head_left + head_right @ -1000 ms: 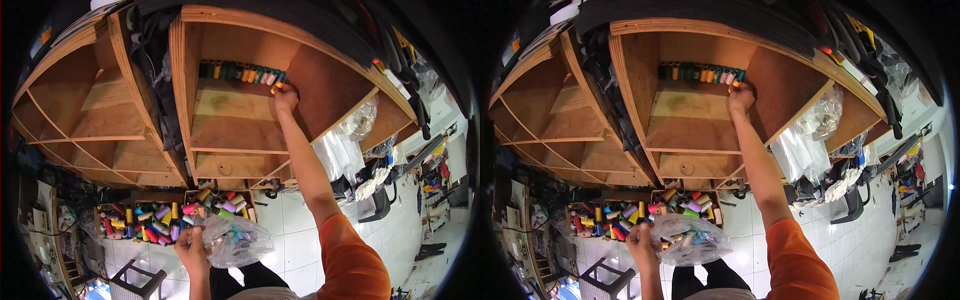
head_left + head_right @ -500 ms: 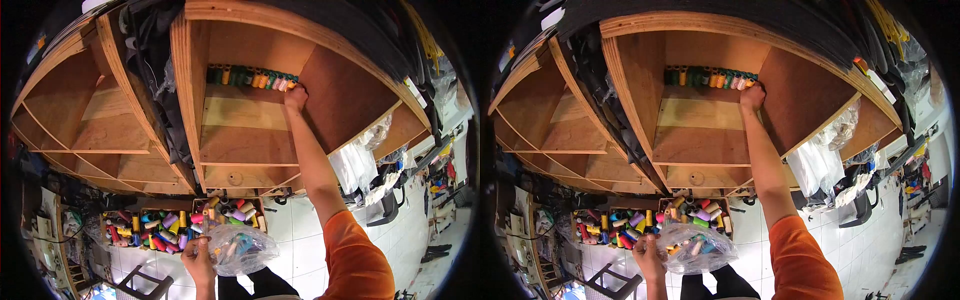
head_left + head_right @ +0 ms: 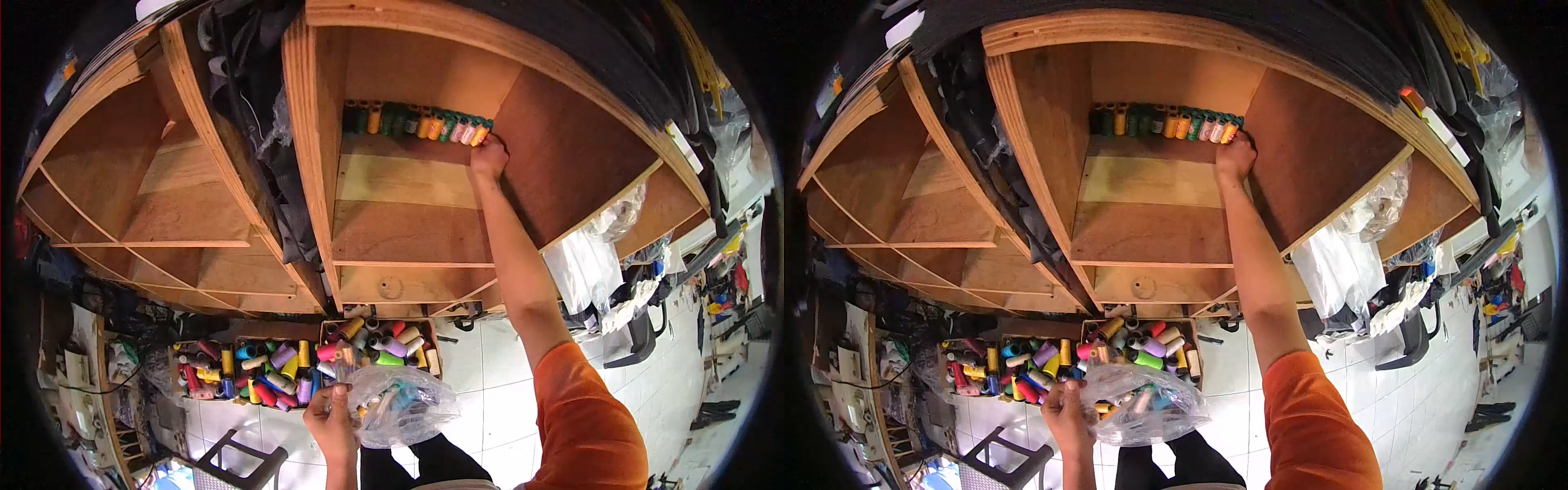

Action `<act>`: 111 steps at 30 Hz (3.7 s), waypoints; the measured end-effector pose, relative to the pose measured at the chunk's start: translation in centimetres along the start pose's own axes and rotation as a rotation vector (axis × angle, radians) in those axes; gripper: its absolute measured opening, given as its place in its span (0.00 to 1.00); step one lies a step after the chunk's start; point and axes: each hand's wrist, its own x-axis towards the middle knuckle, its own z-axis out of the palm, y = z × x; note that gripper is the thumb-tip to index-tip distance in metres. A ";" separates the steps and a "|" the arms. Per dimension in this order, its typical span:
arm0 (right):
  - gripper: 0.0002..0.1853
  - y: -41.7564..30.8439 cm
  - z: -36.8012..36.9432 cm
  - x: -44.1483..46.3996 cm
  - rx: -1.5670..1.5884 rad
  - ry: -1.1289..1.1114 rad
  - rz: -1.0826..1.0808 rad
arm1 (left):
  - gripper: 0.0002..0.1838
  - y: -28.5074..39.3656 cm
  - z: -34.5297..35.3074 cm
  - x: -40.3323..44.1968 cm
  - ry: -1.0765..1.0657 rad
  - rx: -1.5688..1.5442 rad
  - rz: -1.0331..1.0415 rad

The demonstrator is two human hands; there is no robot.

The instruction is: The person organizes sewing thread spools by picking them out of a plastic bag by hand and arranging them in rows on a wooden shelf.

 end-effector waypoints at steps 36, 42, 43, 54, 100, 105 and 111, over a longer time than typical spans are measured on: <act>0.21 -5.1 -16.4 -39.1 -0.119 -1.431 -0.378 | 0.11 9.7 0.9 -5.8 -0.144 -0.083 0.147; 0.18 -4.8 -18.3 -39.0 0.080 -1.341 -0.541 | 0.12 9.7 0.0 -5.8 -0.123 -0.120 0.140; 0.19 -5.8 -19.6 -37.9 0.121 -1.381 -0.484 | 0.12 9.7 -0.3 -5.8 -0.125 -0.128 0.131; 0.16 -10.6 -31.9 -27.1 0.988 -1.438 0.373 | 0.10 8.7 -0.4 -4.7 -0.039 -0.162 0.133; 0.09 -2.8 -2.4 5.0 -0.838 -0.300 -0.562 | 0.11 2.2 -1.7 1.5 0.181 -0.057 -0.012; 0.08 -3.4 -3.0 4.6 -0.820 -0.284 -0.523 | 0.10 2.7 -1.6 1.2 0.180 -0.059 -0.049; 0.10 -7.8 -11.1 -0.3 -0.258 -0.446 -0.316 | 0.10 2.5 -1.1 0.3 0.152 -0.074 -0.042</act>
